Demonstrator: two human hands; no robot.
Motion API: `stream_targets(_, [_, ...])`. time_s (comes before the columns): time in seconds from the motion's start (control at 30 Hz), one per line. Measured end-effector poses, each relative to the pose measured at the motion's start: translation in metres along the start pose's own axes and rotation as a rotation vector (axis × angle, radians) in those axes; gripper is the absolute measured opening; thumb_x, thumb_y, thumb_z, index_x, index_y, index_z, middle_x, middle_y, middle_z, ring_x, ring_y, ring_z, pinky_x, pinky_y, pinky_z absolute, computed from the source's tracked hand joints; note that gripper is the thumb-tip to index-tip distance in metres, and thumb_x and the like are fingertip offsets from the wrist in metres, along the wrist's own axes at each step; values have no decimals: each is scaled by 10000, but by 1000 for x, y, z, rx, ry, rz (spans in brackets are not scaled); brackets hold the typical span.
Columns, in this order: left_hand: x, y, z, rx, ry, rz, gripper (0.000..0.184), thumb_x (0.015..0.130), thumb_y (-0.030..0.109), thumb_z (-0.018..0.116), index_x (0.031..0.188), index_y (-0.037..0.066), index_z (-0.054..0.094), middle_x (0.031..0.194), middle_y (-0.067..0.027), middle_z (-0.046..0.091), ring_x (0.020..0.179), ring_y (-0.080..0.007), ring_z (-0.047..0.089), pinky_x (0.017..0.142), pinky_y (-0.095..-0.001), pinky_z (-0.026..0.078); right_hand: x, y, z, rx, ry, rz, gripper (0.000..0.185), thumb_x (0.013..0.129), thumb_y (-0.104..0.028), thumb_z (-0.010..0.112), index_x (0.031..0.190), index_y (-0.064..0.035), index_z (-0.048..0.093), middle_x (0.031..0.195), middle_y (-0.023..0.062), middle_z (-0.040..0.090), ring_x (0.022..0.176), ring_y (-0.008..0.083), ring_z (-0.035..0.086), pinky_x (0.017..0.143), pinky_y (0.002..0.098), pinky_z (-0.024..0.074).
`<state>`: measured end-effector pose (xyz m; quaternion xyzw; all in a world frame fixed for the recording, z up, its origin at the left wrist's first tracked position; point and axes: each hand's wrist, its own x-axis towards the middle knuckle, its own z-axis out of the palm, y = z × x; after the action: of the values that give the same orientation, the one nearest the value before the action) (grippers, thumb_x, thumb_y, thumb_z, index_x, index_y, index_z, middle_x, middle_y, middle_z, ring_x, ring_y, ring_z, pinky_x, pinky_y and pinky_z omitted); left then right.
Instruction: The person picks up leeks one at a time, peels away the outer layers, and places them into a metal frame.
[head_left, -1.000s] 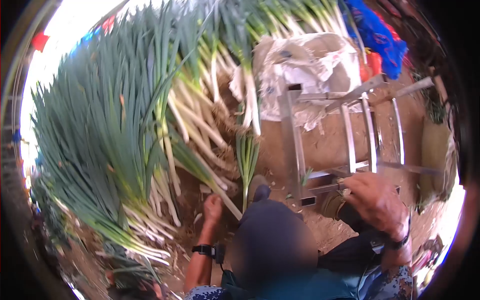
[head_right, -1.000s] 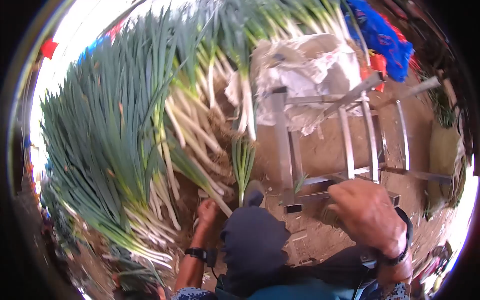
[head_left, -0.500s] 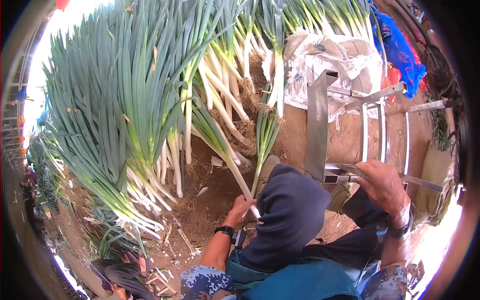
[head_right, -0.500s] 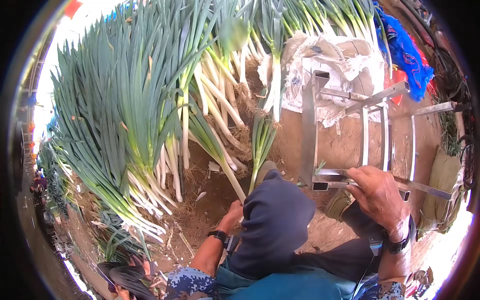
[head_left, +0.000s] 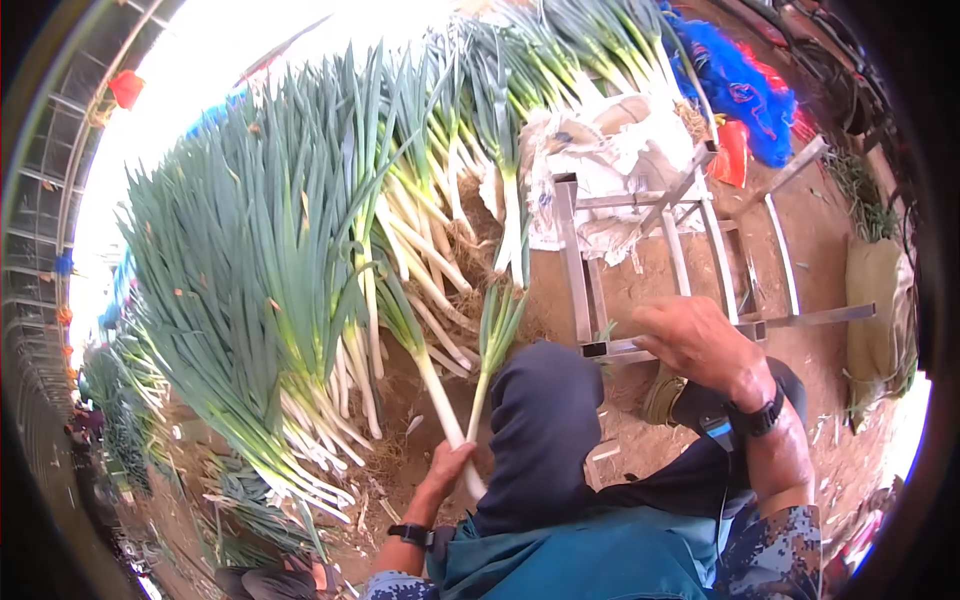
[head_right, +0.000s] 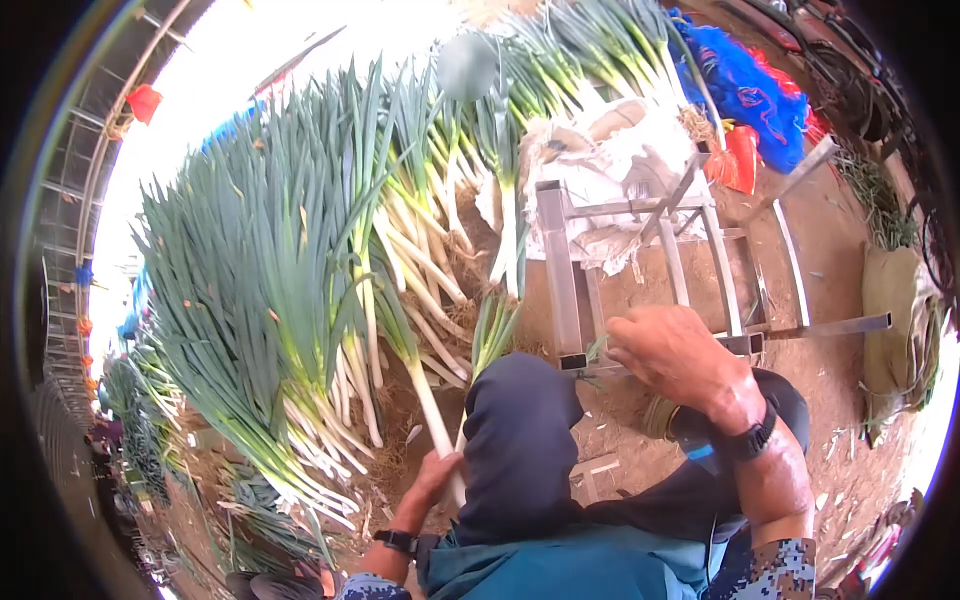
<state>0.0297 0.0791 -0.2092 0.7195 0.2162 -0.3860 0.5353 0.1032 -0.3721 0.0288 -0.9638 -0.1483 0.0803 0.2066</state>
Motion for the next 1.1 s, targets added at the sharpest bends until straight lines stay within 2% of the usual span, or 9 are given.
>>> stream_targets(0.13, [-76,89,-45,-28,-66,-53,243,941,260,607,945,17,606,751,-58,626,597,-153,580,560,-315,485,1,-5,-12,96,115,-139,168,872,-193,662,929,-55,584,831,159,612,812,385,625,708,486,491])
stream_targets(0.2, [-109,127,-52,-591,-190,-168,279,949,263,579,1006,-10,566,735,-52,592,590,-149,549,560,-317,471,6,-15,-22,165,217,-210,178,862,-193,670,943,-52,597,822,161,620,813,387,634,704,481,502])
stream_targets(0.27, [-154,166,-44,-528,-169,14,292,963,251,542,1041,-30,534,776,-56,569,636,-136,524,624,-324,468,7,-30,-28,161,284,-266,188,853,-190,674,965,-52,611,819,165,625,823,385,642,700,473,512])
stream_targets(0.47, [-230,210,-19,-461,-314,32,357,995,284,496,1094,-58,523,857,-103,592,651,-180,568,662,-353,498,6,-114,-9,113,220,-437,261,844,-150,652,1083,-49,627,945,165,639,853,371,668,725,442,550])
stream_targets(0.63, [-304,214,-15,-464,-346,87,401,1002,309,469,1115,-71,530,847,-136,605,655,-215,608,697,-401,532,9,-185,60,12,119,-597,777,771,-155,752,1429,2,370,1190,202,559,961,338,669,743,410,566])
stream_targets(0.73, [-324,192,-21,-504,-355,140,430,996,309,468,1159,-84,526,891,-154,625,683,-236,624,717,-399,542,34,-207,92,45,265,-605,361,771,-141,696,1082,-8,569,906,152,611,752,345,668,625,437,545])
stream_targets(0.83, [-338,173,-38,-516,-397,159,462,992,308,460,1203,-99,518,987,-221,643,781,-279,651,762,-422,550,40,-214,85,142,458,-687,211,760,-136,671,912,-36,563,784,129,593,654,339,647,580,449,525])
stream_targets(0.93, [-362,144,-50,-573,-355,285,514,988,327,473,1241,-120,494,1014,-260,634,838,-325,658,787,-458,560,63,-195,57,34,576,-504,183,784,-138,667,924,-55,583,782,135,609,652,330,653,572,446,528])
stream_targets(1.1, [-384,119,-42,-476,-187,190,518,938,307,570,1248,-104,518,979,-183,635,800,-215,615,733,-350,524,82,-133,-52,500,755,-94,187,869,-154,624,966,0,670,702,151,674,588,229,666,554,393,543])
